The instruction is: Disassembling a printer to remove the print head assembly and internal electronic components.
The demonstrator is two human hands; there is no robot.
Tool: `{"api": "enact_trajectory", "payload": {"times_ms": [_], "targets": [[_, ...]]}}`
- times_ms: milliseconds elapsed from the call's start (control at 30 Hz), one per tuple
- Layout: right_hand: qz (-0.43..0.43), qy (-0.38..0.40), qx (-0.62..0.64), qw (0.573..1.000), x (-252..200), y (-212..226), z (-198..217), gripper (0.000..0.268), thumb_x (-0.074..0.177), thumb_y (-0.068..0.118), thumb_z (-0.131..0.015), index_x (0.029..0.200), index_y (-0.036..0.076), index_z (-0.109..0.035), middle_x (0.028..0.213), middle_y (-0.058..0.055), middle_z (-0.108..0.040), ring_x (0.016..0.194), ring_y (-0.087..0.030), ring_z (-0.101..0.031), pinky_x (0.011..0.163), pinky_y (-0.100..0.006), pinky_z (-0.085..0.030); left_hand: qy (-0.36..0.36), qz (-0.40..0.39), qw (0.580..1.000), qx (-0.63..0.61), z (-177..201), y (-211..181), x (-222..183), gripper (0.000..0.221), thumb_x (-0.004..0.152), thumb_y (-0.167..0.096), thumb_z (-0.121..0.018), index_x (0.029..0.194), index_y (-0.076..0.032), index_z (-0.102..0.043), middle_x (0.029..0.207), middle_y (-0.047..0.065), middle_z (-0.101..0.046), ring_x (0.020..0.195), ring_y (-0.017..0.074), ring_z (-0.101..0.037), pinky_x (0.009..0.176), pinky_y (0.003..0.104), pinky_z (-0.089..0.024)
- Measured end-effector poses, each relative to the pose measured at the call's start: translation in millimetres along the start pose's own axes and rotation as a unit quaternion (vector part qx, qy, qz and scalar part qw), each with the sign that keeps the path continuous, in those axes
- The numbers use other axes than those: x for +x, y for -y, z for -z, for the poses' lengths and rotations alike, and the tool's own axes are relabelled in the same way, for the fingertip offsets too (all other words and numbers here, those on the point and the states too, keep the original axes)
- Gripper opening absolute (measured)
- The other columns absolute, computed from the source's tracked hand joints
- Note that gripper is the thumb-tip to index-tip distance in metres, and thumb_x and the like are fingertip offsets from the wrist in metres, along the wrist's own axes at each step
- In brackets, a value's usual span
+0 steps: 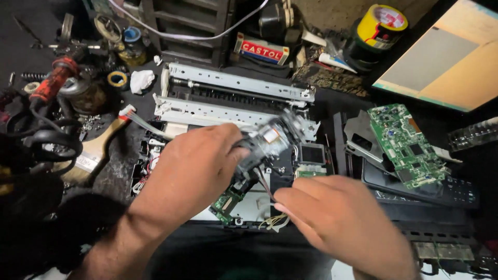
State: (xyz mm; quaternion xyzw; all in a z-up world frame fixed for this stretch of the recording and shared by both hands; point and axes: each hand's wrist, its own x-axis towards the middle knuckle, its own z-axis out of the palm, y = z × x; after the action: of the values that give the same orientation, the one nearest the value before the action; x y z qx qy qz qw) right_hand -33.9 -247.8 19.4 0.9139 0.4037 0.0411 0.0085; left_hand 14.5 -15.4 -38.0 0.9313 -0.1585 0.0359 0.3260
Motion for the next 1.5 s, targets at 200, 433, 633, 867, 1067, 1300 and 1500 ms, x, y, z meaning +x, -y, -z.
{"api": "enact_trajectory", "payload": {"times_ms": [200,433,633,867,1067,1300,1500], "targets": [[0.121,-0.054,0.037,0.991,28,-11,34,0.018,0.102,0.022,-0.065,0.088,0.014,-0.059,0.068,-0.003,-0.045,0.056,-0.023,-0.045,0.048,-0.036,-0.037,0.107,-0.135,0.982,0.079,2,-10,-4,0.023,0.093,-0.032,-0.075,0.088,-0.012,-0.065,0.076,0.014,-0.073,0.071,0.0423,-0.070,0.064,0.058,-0.052],[0.099,-0.002,0.249,0.963,44,-18,38,0.013,0.097,0.017,-0.063,0.089,0.012,-0.070,0.087,-0.003,-0.067,0.075,-0.019,-0.064,0.066,-0.032,-0.049,0.113,-0.275,0.955,-0.014,11,-8,-15,0.018,0.093,-0.030,-0.072,0.087,-0.016,-0.062,0.081,0.005,-0.068,0.072,0.0350,-0.067,0.059,0.051,-0.048],[0.066,-0.035,0.251,0.965,42,-14,23,0.010,0.094,0.016,-0.067,0.088,0.009,-0.070,0.087,-0.004,-0.072,0.079,-0.021,-0.069,0.072,-0.034,-0.055,0.029,-0.362,0.931,0.028,10,-3,-12,0.008,0.084,-0.013,-0.069,0.087,-0.013,-0.061,0.078,0.008,-0.060,0.058,0.0344,-0.061,0.048,0.051,-0.044],[0.086,-0.098,0.305,0.943,41,-17,25,0.012,0.093,0.013,-0.065,0.087,0.003,-0.070,0.084,-0.009,-0.073,0.077,-0.025,-0.072,0.071,-0.035,-0.060,0.000,-0.421,0.907,0.030,24,-5,-7,0.009,0.085,-0.007,-0.065,0.091,-0.010,-0.060,0.083,0.010,-0.059,0.055,0.0355,-0.058,0.048,0.052,-0.043],[0.032,-0.114,0.374,0.920,41,-29,13,0.019,0.092,0.022,-0.066,0.081,0.007,-0.072,0.070,-0.004,-0.071,0.058,-0.014,-0.064,0.055,-0.027,-0.047,0.086,-0.398,0.882,-0.235,27,-3,-6,0.017,0.093,-0.019,-0.074,0.100,-0.005,-0.069,0.091,0.007,-0.072,0.079,0.0222,-0.070,0.071,0.035,-0.056],[-0.137,-0.139,0.475,0.858,19,-32,-67,0.027,0.096,0.028,-0.065,0.082,0.007,-0.075,0.070,0.000,-0.070,0.063,-0.007,-0.060,0.055,-0.024,-0.047,-0.044,-0.281,0.881,-0.379,6,0,-20,0.018,0.099,-0.025,-0.063,0.095,-0.008,-0.067,0.083,0.003,-0.069,0.072,0.0153,-0.065,0.066,0.028,-0.050],[-0.185,-0.254,0.351,0.882,26,13,-54,0.018,0.092,0.024,-0.069,0.094,0.009,-0.079,0.082,0.000,-0.079,0.071,-0.010,-0.070,0.066,-0.024,-0.053,-0.190,-0.042,0.894,-0.404,-22,-1,-25,0.006,0.093,-0.015,-0.068,0.090,-0.010,-0.070,0.081,-0.002,-0.067,0.075,0.0085,-0.059,0.069,0.024,-0.048]]}}
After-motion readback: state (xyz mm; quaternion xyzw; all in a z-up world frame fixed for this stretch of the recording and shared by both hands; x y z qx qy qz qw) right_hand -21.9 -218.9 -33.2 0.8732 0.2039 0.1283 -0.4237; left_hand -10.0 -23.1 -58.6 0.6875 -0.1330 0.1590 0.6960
